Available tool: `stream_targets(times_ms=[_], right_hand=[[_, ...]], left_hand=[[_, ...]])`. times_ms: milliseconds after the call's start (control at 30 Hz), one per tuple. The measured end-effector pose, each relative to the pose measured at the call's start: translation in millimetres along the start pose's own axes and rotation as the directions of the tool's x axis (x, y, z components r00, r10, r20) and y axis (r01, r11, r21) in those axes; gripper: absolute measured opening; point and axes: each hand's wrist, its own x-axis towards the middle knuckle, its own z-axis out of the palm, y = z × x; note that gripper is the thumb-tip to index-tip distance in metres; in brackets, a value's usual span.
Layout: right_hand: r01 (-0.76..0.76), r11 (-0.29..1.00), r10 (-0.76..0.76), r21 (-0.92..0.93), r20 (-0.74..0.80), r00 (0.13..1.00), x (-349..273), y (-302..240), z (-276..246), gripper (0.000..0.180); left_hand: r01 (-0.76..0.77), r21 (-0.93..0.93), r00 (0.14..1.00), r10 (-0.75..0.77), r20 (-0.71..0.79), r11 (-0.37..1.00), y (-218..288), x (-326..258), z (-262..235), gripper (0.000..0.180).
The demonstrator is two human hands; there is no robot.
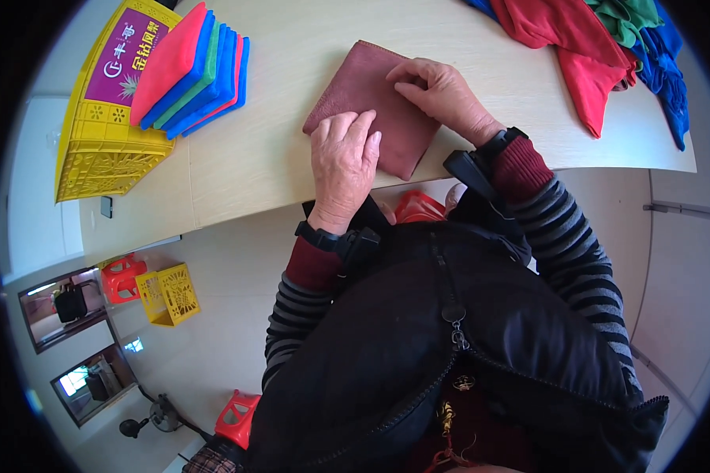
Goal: The person picks up a brown cloth from a pile, spreads it flat on the table, and folds it into a smaller rectangle. They then fold the cloth again into a square and press down on the surface to smooth it.
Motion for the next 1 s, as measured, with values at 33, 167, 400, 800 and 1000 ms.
stream_targets(times_ms=[33,167,400,800,1000], right_hand=[[-0.006,1.0,0.006,0.003,-0.005,1.0,0,2,0,0.019],[-0.02,0.998,0.02,-0.059,0.0,1.0,2,-2,0,0.02],[0.01,0.994,-0.014,-0.109,-0.037,0.999,0,2,1,0.018],[0.096,0.989,-0.109,-0.111,-0.118,0.987,1,12,8,0.02],[0.106,0.984,-0.124,-0.143,-0.128,0.984,1,12,8,0.019]], left_hand=[[0.01,0.01,1.0,-0.01,0.009,1.0,0,4,0,0.027],[0.032,-0.009,0.998,-0.031,0.056,0.999,-6,8,0,0.022],[0.086,-0.047,0.995,-0.084,0.052,0.995,-3,9,4,0.021],[0.102,-0.039,0.991,-0.099,0.085,0.994,-1,12,3,0.022],[0.107,-0.015,0.98,-0.103,0.167,0.994,-6,13,2,0.025]])
